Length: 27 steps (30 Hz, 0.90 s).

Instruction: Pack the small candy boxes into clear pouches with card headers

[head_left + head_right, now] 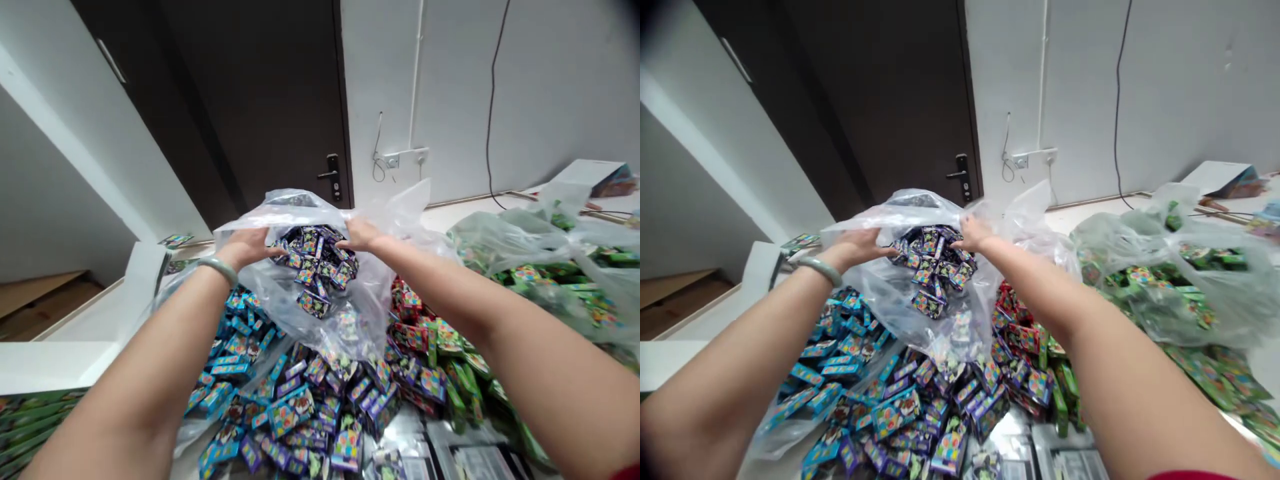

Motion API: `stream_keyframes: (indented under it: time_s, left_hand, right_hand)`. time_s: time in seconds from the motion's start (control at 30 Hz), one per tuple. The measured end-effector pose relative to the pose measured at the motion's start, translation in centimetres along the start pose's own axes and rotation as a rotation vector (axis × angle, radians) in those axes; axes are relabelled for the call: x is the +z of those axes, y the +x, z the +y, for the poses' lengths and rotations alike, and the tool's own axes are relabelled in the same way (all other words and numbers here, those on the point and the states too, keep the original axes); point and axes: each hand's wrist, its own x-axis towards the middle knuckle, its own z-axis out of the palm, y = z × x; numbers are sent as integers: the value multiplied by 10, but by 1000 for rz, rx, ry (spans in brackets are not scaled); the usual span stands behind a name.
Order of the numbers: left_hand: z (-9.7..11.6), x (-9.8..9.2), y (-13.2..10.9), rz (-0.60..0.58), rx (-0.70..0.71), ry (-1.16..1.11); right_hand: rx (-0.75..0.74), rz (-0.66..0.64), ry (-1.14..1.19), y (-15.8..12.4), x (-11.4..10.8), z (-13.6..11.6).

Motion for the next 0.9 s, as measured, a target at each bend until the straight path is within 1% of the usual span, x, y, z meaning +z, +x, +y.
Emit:
stream_keyframes:
  time_s: [0.1, 0.2, 0.27, 0.33, 0.4, 0.47, 0.5, 0.57, 0.63, 0.7, 0.77, 0.8, 0.83, 0.9]
  left_hand:
    - [-11, 21, 31, -23, 65, 141]
    - [-27, 41, 49, 14, 41, 188]
    - [-41, 47, 52, 72, -7, 189]
    - [-54, 48, 50, 131, -62, 145]
    - [-59, 48, 47, 155, -102, 62]
    - [-56, 46, 45, 136, -119, -39]
    - [-51, 45, 45, 123, -119, -88]
    - [-37, 39, 45, 100, -107, -182]
    - [-22, 29, 48, 63, -133, -349]
    - [-9, 15, 51, 25, -202, -551]
    - [-3, 1, 57, 40, -252, -679]
    - [-3, -3, 61, 74, -253, -691]
    - [-5, -5, 65, 120, -247, -686]
    - [-15, -1, 72, 221, -259, -652]
  right_hand:
    - [73, 25, -14, 30, 23, 16]
    - [103, 11, -15, 47, 48, 29]
    - [89, -57, 8, 51, 56, 37]
    - [16, -184, 63, 50, 54, 47]
    - [-94, -301, 158, 41, 40, 57]
    - [-185, -373, 253, 28, 18, 70]
    - [-213, -385, 303, 21, 7, 77]
    - [-229, -390, 448, 7, -12, 91]
    - [-179, -390, 686, -1, -18, 103]
    - [-83, -318, 990, -1, -12, 110]
    - [9, -201, 1299, 8, 2, 109]
    - [40, -153, 1417, 14, 10, 106]
    - [68, -133, 1503, 22, 17, 102]
    - [115, -155, 1619, 39, 30, 91]
